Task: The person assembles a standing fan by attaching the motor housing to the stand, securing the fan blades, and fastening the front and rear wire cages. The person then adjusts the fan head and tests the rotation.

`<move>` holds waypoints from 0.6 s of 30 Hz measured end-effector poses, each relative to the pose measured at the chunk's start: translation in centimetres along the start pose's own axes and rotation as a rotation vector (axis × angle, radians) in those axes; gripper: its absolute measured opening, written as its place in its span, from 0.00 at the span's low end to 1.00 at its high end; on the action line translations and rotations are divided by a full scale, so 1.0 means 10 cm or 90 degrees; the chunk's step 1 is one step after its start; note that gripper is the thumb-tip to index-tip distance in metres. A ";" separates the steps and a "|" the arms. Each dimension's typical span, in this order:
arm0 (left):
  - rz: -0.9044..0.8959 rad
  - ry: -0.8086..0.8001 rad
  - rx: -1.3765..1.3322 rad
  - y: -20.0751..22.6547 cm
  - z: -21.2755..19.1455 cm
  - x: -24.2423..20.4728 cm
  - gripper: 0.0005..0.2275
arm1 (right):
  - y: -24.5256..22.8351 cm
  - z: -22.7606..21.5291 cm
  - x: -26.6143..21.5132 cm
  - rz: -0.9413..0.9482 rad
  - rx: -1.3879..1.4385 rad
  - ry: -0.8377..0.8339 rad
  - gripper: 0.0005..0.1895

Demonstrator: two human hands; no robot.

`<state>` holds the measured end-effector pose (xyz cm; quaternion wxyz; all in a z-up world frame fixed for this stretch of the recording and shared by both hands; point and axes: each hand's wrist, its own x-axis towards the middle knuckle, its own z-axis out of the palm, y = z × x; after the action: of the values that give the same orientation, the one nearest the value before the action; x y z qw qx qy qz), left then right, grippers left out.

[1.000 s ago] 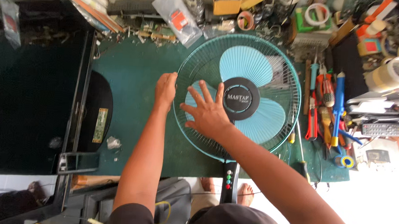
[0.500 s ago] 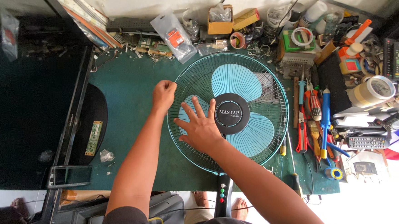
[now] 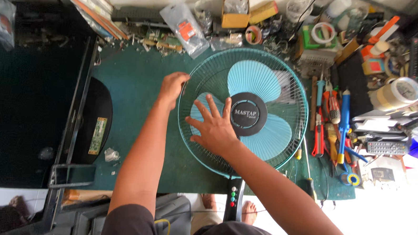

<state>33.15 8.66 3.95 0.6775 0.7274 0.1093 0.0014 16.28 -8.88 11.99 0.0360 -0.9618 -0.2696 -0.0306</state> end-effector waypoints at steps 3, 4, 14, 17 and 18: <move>-0.021 -0.053 -0.060 -0.19 -0.07 0.20 0.10 | 0.01 0.09 0.02 -0.004 -0.010 0.020 0.34; -0.033 -0.051 -0.055 -0.25 -0.08 0.24 0.10 | -0.02 0.08 0.01 -0.004 0.000 0.011 0.34; -0.097 -0.104 -0.063 -0.23 -0.07 0.44 0.13 | 0.01 0.13 0.03 0.010 0.008 0.046 0.34; -0.113 -0.128 -0.040 -0.34 -0.12 0.55 0.12 | 0.01 0.16 -0.01 0.007 0.021 0.061 0.34; -0.135 -0.138 -0.055 -0.33 -0.14 0.59 0.13 | 0.02 0.16 0.00 -0.003 0.023 0.072 0.35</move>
<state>38.19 11.20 -0.07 0.7123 0.6778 0.1117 -0.1440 16.50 -8.94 10.44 0.0686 -0.9571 -0.2701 -0.0799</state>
